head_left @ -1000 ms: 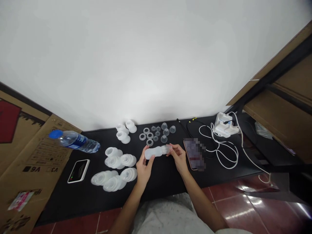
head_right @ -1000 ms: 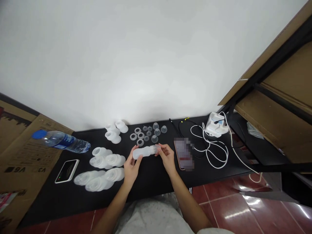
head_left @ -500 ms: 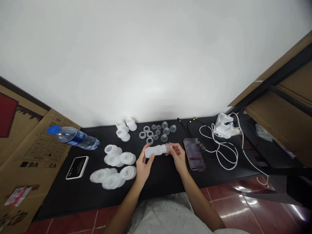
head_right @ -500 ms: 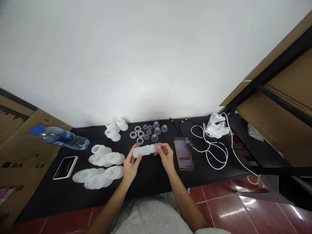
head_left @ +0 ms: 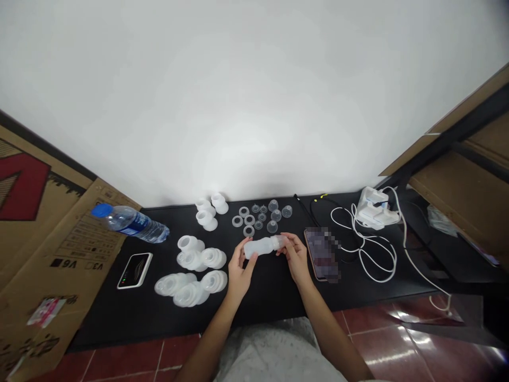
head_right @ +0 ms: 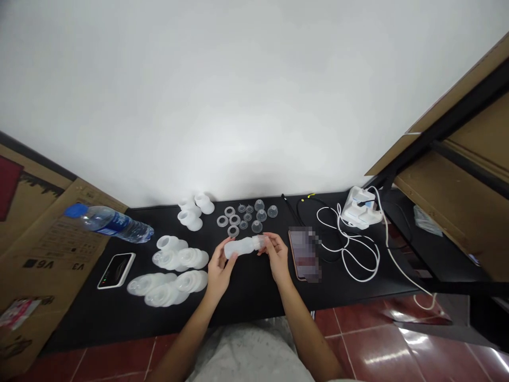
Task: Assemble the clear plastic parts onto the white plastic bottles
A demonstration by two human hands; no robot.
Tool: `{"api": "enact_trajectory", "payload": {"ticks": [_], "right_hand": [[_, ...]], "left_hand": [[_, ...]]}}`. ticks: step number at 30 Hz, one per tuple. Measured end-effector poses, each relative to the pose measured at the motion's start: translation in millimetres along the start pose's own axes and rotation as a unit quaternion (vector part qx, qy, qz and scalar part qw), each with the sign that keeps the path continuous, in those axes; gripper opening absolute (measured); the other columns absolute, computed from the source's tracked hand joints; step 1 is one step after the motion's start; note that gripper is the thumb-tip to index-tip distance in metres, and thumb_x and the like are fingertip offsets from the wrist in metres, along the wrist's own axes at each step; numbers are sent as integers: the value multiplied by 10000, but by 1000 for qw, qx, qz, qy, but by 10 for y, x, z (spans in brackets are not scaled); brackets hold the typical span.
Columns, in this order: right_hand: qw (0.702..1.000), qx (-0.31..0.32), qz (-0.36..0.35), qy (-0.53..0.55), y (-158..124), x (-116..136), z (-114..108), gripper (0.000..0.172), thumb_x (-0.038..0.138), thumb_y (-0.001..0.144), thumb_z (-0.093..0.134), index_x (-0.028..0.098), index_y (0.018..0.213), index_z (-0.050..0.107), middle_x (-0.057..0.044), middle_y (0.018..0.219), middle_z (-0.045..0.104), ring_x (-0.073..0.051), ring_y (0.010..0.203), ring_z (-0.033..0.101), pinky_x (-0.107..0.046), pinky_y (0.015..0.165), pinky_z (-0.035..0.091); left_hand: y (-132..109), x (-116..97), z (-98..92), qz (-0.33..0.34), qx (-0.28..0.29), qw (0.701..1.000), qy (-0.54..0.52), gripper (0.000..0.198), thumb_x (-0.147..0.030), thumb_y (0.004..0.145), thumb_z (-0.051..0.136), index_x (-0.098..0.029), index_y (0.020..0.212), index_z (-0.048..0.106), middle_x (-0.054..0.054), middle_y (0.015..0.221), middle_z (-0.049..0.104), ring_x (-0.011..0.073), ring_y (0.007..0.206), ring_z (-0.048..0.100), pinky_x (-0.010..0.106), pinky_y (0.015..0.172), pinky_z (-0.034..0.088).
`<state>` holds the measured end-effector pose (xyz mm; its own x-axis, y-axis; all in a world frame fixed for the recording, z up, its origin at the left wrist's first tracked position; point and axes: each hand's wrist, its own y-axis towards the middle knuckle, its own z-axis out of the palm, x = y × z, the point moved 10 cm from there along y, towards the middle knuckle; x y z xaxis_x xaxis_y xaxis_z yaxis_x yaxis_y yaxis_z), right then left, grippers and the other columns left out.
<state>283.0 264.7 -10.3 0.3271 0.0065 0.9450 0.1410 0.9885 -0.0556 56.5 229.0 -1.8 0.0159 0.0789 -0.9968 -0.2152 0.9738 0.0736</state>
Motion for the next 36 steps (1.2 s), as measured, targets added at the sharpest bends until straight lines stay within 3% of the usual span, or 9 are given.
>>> {"api": "enact_trajectory", "payload": {"ticks": [11,19,28,32,36], "right_hand": [[1000,-29,-5,9,1,-12,-30,362,553,955,795,241,1135,775,-49,934,795,-189,656,649,-341,640,581],[1000,-27,-14,8,-3,9,-23,343,543,956,795,241,1116,782,-32,834,770,-189,641,644,-339,634,576],[999,-35,-4,15,-9,18,-20,351,545,942,803,238,1109,772,-48,923,792,-191,650,646,-346,638,581],[998,-31,7,56,-12,64,-30,367,525,934,816,249,1171,764,-86,1080,825,-217,770,714,-341,664,593],[997,24,22,75,-27,74,76,490,444,861,905,250,1285,758,-121,1305,796,-263,1006,762,-359,791,623]], "left_hand": [[-14,-26,22,2,5,1000,3,530,-553,984,755,-246,1404,649,145,1456,708,331,1404,665,487,1169,557],[-11,2,18,1,2,1000,-6,531,-550,991,749,-249,1414,639,146,1468,699,337,1421,652,499,1193,533],[-22,-14,15,5,3,1000,-9,505,-510,997,754,-253,1416,637,137,1470,700,319,1408,660,485,1200,527],[-28,-27,61,18,34,999,15,488,-468,988,773,-250,1404,640,136,1438,719,313,1333,706,445,1097,593],[-30,-85,82,40,49,995,71,464,-436,957,810,-252,1358,668,109,1359,750,287,1215,751,411,1016,614]]}}
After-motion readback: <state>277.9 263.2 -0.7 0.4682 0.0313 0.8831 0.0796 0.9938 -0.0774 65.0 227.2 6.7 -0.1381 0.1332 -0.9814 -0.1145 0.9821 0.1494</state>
